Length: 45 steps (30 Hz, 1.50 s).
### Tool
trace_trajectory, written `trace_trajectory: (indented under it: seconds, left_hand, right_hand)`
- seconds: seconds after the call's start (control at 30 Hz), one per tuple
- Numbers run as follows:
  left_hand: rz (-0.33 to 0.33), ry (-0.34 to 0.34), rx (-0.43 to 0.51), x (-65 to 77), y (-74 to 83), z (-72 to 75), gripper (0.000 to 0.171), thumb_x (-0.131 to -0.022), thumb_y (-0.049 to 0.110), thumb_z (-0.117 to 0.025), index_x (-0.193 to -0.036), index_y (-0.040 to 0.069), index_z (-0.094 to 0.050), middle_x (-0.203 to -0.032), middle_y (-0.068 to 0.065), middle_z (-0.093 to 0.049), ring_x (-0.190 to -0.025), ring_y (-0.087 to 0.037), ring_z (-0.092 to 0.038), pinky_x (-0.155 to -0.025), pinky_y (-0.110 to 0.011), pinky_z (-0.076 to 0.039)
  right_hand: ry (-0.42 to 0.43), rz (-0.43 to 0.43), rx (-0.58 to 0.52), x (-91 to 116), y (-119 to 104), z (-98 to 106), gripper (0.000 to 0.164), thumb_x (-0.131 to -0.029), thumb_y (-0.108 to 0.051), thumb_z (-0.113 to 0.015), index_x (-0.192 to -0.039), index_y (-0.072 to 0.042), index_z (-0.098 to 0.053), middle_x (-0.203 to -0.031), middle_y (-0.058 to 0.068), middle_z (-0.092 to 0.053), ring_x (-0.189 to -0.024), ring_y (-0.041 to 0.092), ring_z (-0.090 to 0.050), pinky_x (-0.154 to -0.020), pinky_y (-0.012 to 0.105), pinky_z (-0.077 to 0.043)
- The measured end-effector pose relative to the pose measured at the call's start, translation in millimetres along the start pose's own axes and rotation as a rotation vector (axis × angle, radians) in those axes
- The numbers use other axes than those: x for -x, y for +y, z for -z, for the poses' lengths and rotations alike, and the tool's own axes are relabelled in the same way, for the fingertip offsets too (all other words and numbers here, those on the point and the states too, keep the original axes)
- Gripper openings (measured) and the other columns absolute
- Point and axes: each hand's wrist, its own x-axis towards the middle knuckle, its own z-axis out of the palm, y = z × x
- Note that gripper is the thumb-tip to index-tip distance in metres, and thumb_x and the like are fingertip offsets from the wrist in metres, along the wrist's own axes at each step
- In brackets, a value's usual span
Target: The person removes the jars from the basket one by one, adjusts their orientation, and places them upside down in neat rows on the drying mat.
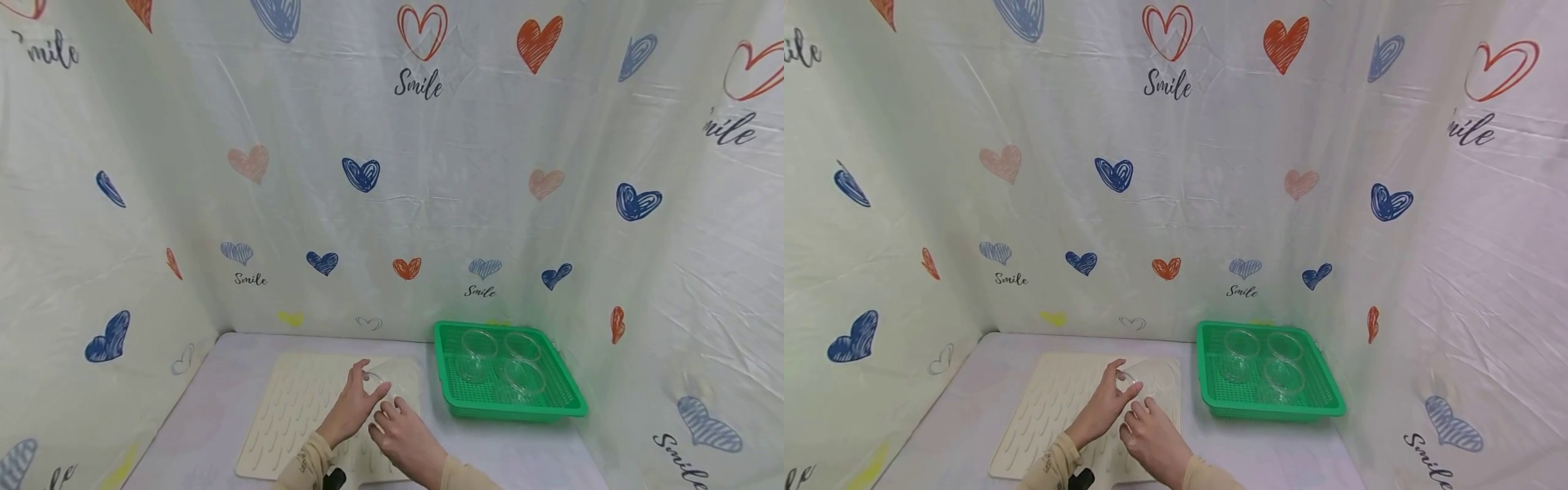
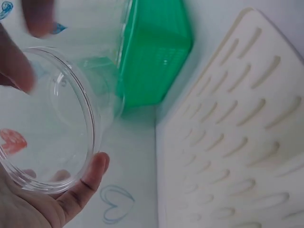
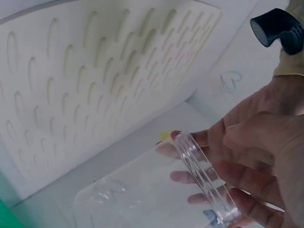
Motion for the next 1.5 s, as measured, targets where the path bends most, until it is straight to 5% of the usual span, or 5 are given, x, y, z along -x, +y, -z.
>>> trace_trajectory:
  seconds: [0.27, 0.47, 0.6, 0.97, 1.5]
  left_hand:
    - [-0.010, 0.044, 0.016, -2.1, -8.3, 15.4, 0.081, -0.092, 0.059, -0.053, -0.149, 0.013, -0.019, -0.132, -0.018, -0.043, -0.082, -0.011, -0.055, -0.060, -0.028, -0.045]
    - [-0.039, 0.071, 0.019, -1.7, -9.4, 21.4, 0.079, -0.092, 0.054, -0.056, -0.150, 0.015, -0.018, -0.134, -0.016, -0.042, -0.085, -0.011, -0.056, -0.058, -0.026, -0.046]
    - [-0.046, 0.076, 0.024, -0.4, -7.6, 20.0, 0.081, -0.091, 0.054, -0.058, -0.150, 0.015, -0.018, -0.136, -0.016, -0.040, -0.089, -0.013, -0.055, -0.056, -0.026, -0.046]
    - [-0.064, 0.065, -0.001, 0.8, -4.4, 17.8, 0.085, -0.087, 0.053, -0.064, -0.150, 0.017, -0.019, -0.135, -0.015, -0.039, -0.102, -0.024, -0.056, -0.060, -0.029, -0.047]
    - [-0.145, -0.049, -0.033, 4.6, -4.7, 17.7, 0.089, -0.086, 0.048, -0.067, -0.151, 0.017, -0.016, -0.144, -0.012, -0.035, -0.113, -0.026, -0.055, -0.082, -0.042, -0.053]
  right_hand:
    - [0.289, -0.356, -0.510, 5.4, 28.8, 2.7, 0.026, -0.088, -0.038, -0.070, -0.108, -0.021, -0.072, -0.115, 0.001, -0.066, -0.101, 0.018, -0.061, -0.082, 0.038, -0.051]
    - [0.212, -1.047, -1.271, 14.6, 61.1, -8.2, 0.059, -0.096, -0.035, -0.060, -0.148, -0.020, -0.038, -0.152, 0.015, -0.035, -0.132, 0.038, -0.045, -0.095, 0.052, -0.049]
    - [0.105, -1.284, -1.711, 23.9, 74.7, -25.7, 0.072, -0.099, -0.051, -0.044, -0.156, -0.023, -0.009, -0.158, 0.023, -0.012, -0.139, 0.050, -0.027, -0.099, 0.059, -0.044]
    - [-0.065, -1.281, -2.490, 29.3, 69.3, -49.1, 0.101, -0.092, -0.069, -0.039, -0.149, -0.018, 0.027, -0.150, 0.040, 0.014, -0.139, 0.060, -0.006, -0.099, 0.065, -0.039]
    - [-0.133, -1.329, -2.450, 28.0, 59.6, -55.7, 0.105, -0.091, -0.067, -0.047, -0.151, -0.003, 0.010, -0.149, 0.039, -0.014, -0.134, 0.056, -0.032, -0.097, 0.057, -0.046]
